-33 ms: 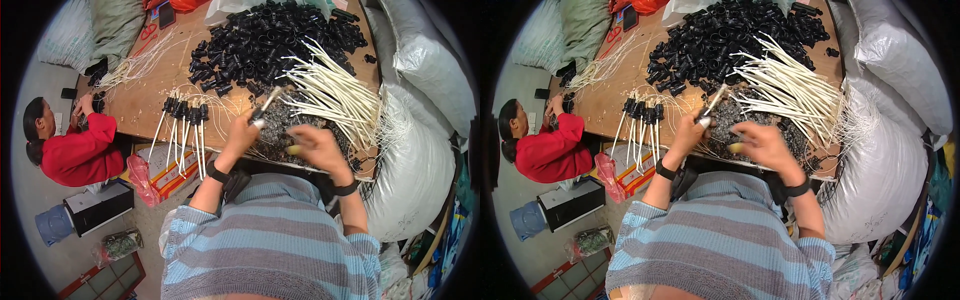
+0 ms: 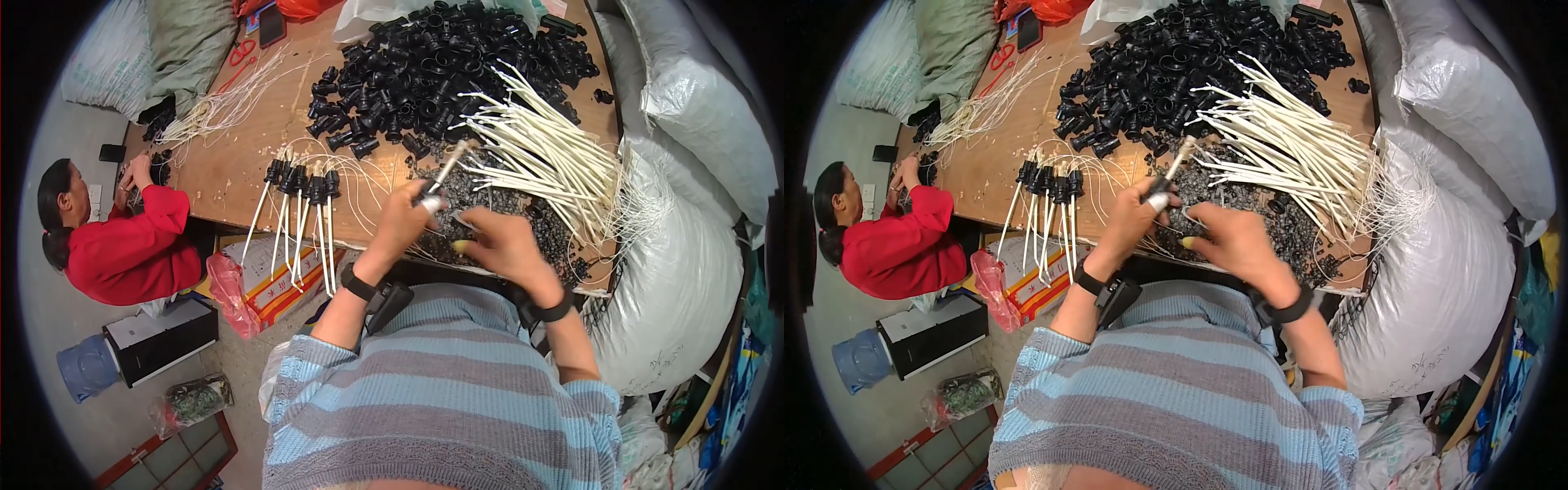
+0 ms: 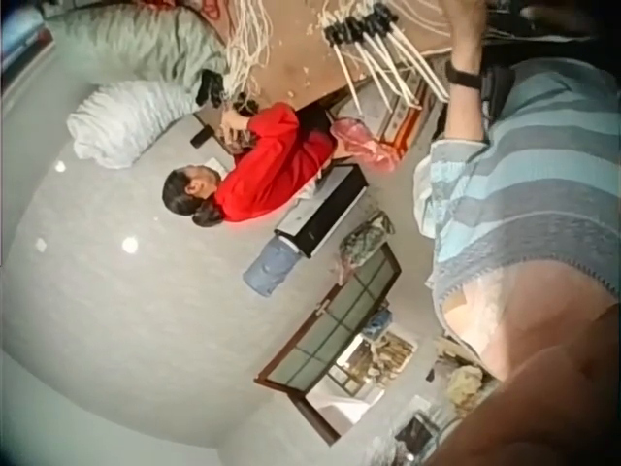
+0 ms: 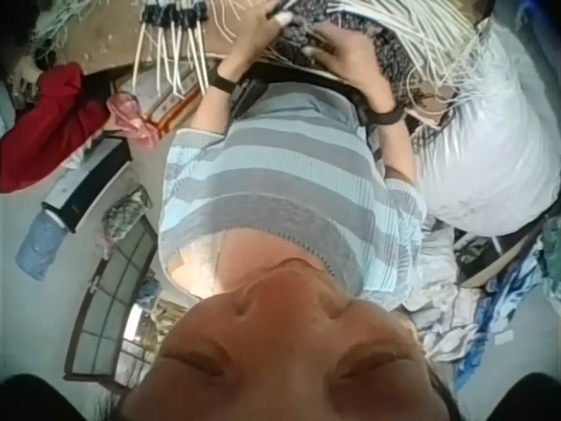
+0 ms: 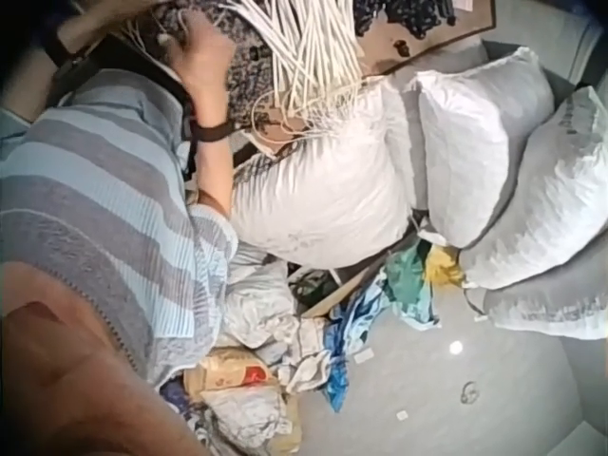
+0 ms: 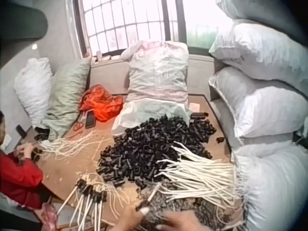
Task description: The person gathers black plastic components and white cords, then threads each cord through a component. They secure the assembly by pressing a small yellow ring onto the cord before placing the finished piece on the table.
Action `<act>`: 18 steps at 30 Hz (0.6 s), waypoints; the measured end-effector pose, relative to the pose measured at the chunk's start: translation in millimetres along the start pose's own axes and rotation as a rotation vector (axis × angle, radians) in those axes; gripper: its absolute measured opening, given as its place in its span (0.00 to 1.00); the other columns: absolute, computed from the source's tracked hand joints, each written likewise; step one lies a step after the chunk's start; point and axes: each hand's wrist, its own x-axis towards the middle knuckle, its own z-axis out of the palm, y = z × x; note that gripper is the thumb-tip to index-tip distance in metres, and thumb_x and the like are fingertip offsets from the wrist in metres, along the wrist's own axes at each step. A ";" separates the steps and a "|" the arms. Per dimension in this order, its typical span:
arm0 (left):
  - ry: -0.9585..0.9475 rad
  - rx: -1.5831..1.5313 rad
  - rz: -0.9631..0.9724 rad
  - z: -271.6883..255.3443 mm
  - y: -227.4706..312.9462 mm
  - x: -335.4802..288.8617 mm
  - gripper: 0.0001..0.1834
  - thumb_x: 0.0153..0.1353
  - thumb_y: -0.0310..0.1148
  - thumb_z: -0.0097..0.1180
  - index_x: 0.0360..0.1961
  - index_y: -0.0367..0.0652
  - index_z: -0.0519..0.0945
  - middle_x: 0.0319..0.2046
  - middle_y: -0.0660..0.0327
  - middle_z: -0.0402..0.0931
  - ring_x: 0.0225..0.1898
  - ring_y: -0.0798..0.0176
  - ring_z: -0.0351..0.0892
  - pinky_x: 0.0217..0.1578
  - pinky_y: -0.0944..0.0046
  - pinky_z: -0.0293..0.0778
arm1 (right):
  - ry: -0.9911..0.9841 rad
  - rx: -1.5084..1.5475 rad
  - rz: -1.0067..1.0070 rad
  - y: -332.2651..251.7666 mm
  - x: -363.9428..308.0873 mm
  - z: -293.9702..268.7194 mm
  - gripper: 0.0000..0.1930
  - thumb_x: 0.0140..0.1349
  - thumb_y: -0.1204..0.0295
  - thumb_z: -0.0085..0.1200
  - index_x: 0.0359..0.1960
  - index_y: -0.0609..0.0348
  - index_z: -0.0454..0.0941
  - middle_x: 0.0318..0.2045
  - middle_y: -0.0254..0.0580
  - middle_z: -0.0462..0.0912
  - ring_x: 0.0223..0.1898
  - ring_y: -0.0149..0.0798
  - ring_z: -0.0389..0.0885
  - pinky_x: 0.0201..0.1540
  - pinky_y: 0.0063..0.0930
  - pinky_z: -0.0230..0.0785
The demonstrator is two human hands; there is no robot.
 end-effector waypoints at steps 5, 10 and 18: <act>-0.014 0.124 0.242 1.2 -5.3 -3.5 0.14 0.48 0.23 0.62 0.38 0.37 0.81 0.25 0.60 0.79 0.25 0.64 0.78 0.29 0.67 0.73 | 0.090 0.016 0.150 1.9 -0.9 18.3 0.12 0.52 0.71 0.64 0.39 0.54 0.80 0.18 0.43 0.77 0.18 0.43 0.76 0.22 0.31 0.67; 0.026 0.467 0.543 -2.8 -5.7 -8.8 0.20 0.46 0.16 0.53 0.43 0.38 0.78 0.32 0.50 0.76 0.38 0.48 0.77 0.41 0.56 0.73 | 0.184 -0.141 0.062 9.3 0.2 21.9 0.07 0.52 0.75 0.60 0.34 0.55 0.82 0.19 0.46 0.79 0.19 0.44 0.79 0.22 0.31 0.68; -0.044 0.612 0.676 1.1 1.4 -13.8 0.21 0.46 0.12 0.46 0.43 0.38 0.77 0.35 0.48 0.73 0.42 0.43 0.73 0.42 0.51 0.70 | 0.237 -0.151 0.055 10.8 2.2 22.1 0.08 0.51 0.77 0.58 0.34 0.55 0.83 0.18 0.46 0.78 0.18 0.44 0.79 0.22 0.33 0.69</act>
